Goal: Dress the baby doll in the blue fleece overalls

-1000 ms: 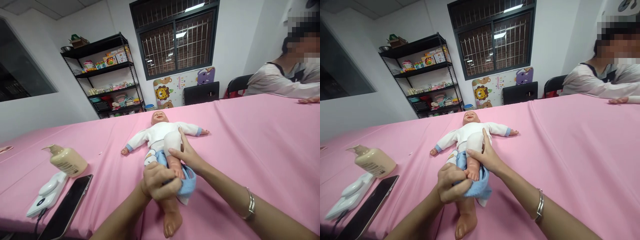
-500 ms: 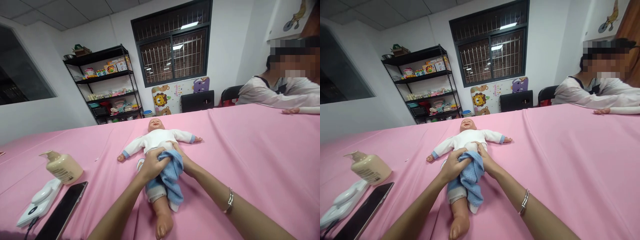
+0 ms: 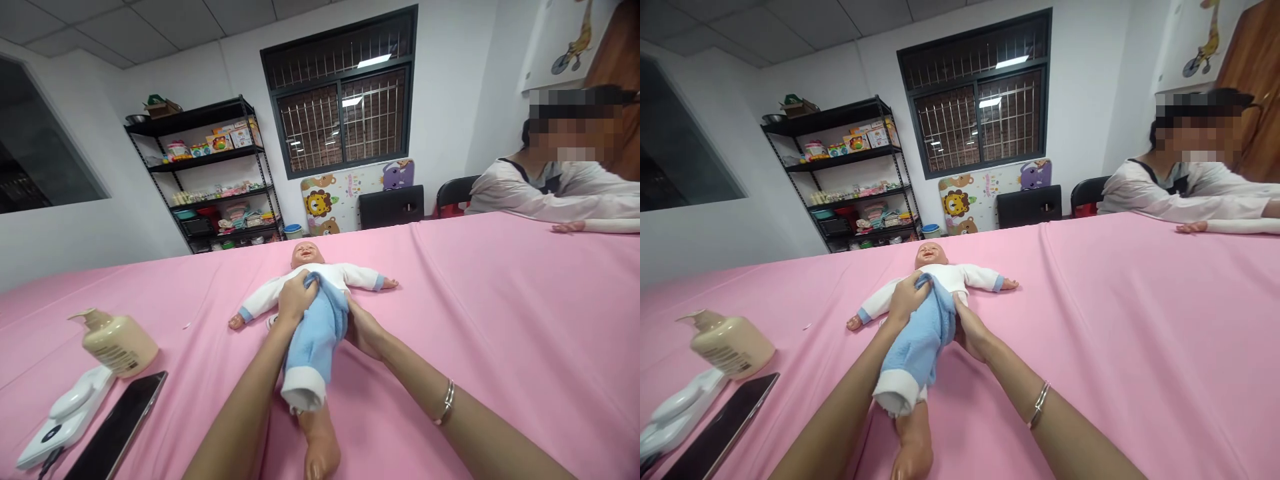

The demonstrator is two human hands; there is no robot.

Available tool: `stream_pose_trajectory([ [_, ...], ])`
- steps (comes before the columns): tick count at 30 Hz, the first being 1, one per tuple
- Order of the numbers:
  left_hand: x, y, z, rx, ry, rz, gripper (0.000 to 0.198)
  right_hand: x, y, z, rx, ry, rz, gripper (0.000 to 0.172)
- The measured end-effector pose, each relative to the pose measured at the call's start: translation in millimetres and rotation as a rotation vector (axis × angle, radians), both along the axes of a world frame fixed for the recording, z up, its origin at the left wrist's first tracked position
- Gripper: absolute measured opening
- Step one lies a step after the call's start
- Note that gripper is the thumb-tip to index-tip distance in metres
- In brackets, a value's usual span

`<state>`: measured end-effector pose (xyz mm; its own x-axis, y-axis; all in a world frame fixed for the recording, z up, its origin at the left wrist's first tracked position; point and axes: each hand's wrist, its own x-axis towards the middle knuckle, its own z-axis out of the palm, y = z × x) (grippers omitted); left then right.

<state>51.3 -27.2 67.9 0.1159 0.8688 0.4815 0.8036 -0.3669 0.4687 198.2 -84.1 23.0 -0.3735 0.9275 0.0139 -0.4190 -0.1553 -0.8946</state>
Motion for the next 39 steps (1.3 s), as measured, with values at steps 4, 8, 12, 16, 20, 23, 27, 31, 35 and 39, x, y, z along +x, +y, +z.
stream_pose_trajectory([
  [4, -4.3, 8.8, -12.6, -0.116, 0.013, -0.017, 0.022, 7.5, 2.8, 3.0, 0.186, -0.128, 0.049, 0.071],
  [8, -7.8, 8.8, -22.0, -0.143, -0.103, -0.227, 0.030, 18.0, 13.2, -0.7, 0.257, -0.275, -0.196, 0.055],
  [12, -9.5, -1.0, -23.3, -0.156, -0.166, -0.389, 0.032, 23.1, 22.5, -11.3, 0.199, -0.273, -0.346, 0.054],
  [16, -4.3, -14.8, -17.2, -0.201, -0.142, -0.484, 0.029, 25.7, 25.5, -15.8, 0.137, -0.219, -0.414, 0.049],
  [20, 2.6, -22.0, -15.6, -0.200, -0.059, -0.523, 0.027, 30.1, 29.1, -14.3, 0.176, -0.247, -0.402, 0.045],
  [23, 8.5, -25.0, -19.0, -0.106, 0.089, -0.330, 0.029, 33.3, 32.4, -18.6, 0.184, -0.292, -0.350, 0.043],
  [27, 15.6, -28.9, -21.8, -0.015, 0.241, -0.150, 0.025, 37.7, 37.7, -32.7, 0.094, -0.317, -0.265, 0.044],
  [31, 15.4, -29.0, -18.3, -0.006, 0.295, -0.053, 0.020, 41.7, 41.6, -39.7, 0.074, -0.321, -0.204, 0.042],
  [35, 4.4, -21.3, -12.7, 0.011, 0.224, -0.062, 0.022, 44.1, 41.1, -35.3, 0.119, -0.287, -0.157, 0.043],
  [39, -22.6, -9.4, -12.3, -0.062, -0.078, -0.115, 0.036, 48.7, 42.0, -31.8, 0.058, -0.342, -0.360, 0.037],
])
